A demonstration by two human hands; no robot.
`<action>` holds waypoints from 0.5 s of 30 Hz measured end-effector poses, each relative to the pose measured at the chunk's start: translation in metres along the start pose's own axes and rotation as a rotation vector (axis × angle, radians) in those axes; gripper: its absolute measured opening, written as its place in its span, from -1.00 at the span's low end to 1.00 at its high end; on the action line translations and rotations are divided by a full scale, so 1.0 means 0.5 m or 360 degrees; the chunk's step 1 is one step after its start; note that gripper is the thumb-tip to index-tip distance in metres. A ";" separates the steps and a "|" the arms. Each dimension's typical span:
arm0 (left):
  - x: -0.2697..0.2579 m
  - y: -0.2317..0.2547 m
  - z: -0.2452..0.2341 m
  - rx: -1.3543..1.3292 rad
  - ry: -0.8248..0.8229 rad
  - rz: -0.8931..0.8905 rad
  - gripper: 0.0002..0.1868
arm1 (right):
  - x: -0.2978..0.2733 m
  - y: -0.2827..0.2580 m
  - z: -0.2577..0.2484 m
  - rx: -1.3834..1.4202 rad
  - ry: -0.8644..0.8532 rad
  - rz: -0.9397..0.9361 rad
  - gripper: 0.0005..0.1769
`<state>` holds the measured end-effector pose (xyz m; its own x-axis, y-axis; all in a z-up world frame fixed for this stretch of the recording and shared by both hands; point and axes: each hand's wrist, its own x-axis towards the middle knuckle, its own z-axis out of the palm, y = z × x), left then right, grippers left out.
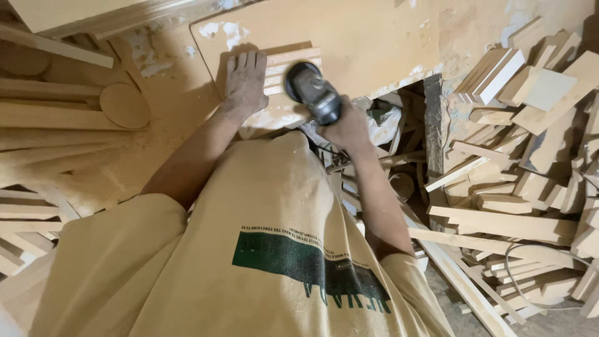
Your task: The person sands small wooden trim pieces using a power sander, handling several pieces one at a time over a pile of scrap wood.
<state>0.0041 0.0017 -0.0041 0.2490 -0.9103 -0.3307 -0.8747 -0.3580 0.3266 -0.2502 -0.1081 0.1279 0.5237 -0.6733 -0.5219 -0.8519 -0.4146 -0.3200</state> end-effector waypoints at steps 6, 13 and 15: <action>0.002 -0.002 0.006 0.0064 -0.0022 0.0003 0.05 | 0.052 -0.001 -0.044 0.0131 0.0130 0.0055 0.00; 0.002 -0.001 -0.007 0.0089 -0.0111 0.0002 0.10 | 0.001 0.009 -0.041 0.0188 0.0043 0.0453 -0.05; 0.007 0.000 0.002 0.0119 -0.0075 -0.0004 0.10 | -0.027 -0.012 -0.018 0.0323 -0.0045 0.0245 -0.19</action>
<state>0.0047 -0.0016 -0.0060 0.2333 -0.8980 -0.3732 -0.9031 -0.3423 0.2592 -0.2521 -0.1022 0.1438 0.3901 -0.7003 -0.5979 -0.9058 -0.1754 -0.3857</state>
